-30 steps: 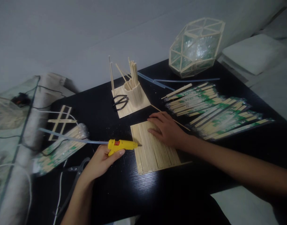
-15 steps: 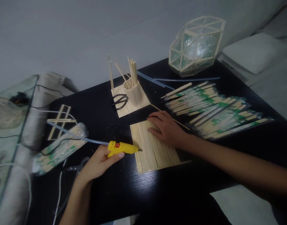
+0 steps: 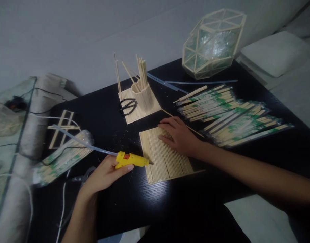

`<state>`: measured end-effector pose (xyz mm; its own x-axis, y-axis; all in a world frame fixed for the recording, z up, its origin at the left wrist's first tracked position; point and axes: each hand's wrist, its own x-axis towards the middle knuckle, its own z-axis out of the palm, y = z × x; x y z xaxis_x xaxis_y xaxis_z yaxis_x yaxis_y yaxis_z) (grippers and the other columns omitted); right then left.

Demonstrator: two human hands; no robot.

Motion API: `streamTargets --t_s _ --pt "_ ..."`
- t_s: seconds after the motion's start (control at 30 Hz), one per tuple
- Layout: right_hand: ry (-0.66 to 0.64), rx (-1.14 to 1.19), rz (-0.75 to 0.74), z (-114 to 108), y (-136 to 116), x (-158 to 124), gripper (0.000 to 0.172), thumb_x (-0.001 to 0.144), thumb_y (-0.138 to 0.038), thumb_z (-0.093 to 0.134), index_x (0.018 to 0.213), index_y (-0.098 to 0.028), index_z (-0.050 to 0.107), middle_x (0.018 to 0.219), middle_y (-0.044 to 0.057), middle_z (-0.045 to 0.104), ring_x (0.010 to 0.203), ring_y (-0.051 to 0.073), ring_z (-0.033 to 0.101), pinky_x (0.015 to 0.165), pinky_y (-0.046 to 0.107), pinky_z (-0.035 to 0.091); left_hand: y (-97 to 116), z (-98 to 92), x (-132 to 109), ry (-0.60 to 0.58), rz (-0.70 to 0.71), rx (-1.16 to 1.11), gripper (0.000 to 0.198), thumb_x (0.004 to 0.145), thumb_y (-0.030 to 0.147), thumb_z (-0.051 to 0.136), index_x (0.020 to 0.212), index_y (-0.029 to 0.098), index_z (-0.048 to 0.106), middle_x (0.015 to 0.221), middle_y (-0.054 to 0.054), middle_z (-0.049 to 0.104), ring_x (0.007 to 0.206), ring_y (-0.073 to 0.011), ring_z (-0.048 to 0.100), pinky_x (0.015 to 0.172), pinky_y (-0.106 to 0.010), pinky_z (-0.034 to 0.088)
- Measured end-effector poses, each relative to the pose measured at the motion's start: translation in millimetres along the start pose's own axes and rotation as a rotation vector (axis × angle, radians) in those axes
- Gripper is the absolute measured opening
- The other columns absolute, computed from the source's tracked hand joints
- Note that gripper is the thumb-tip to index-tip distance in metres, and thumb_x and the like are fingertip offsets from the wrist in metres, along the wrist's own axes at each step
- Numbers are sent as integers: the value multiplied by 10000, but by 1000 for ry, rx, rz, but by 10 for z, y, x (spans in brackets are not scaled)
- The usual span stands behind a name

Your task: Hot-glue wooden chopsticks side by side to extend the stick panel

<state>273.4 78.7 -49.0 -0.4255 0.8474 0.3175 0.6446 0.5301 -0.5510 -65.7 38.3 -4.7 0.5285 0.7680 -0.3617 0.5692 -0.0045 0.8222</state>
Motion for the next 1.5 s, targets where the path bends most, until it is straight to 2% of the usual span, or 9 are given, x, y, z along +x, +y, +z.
streamTargets --t_s 0.23,0.43,0.6,0.83,1.2,1.5 --pt "-8 -11 -5 -9 2 1 381 1056 -355 607 1353 -131 688 1350 194 664 1279 363 566 1131 600 504 20 -11 -4 -41 -9 5 346 1006 442 681 804 170 748 623 35 522 572 -119 449 533 -222 379" --pt "-19 -4 5 -19 -9 2 376 1053 -362 612 1360 -157 685 1366 186 657 1279 367 563 1131 616 500 59 -9 -7 -57 25 -12 245 994 390 705 909 185 808 693 11 654 606 -129 542 577 -227 451" --pt "-27 2 7 -32 -16 5 379 1058 -362 599 1365 -159 686 1368 185 652 1292 368 562 1133 608 499 51 -1 -12 -84 26 1 245 1000 373 700 882 188 806 663 22 630 584 -120 517 551 -221 426" --pt "-34 2 13 -36 -20 10 379 1054 -362 608 1362 -156 688 1372 187 655 1289 372 556 1140 616 488 70 7 -19 -116 20 6 209 992 363 705 955 199 830 741 -6 717 645 -150 606 601 -234 496" --pt "-28 9 7 -35 -19 6 381 1054 -358 604 1362 -150 686 1375 192 653 1293 369 555 1142 610 484 74 -4 -37 -175 -1 43 253 1004 394 687 895 190 789 690 19 641 605 -134 563 571 -224 451" --pt "-25 -13 2 -21 -9 0 393 1066 -370 588 1361 -130 685 1368 189 649 1291 360 554 1148 582 488 96 5 -35 -218 10 58 225 1013 386 678 1015 214 823 738 15 690 624 -134 588 586 -225 459"
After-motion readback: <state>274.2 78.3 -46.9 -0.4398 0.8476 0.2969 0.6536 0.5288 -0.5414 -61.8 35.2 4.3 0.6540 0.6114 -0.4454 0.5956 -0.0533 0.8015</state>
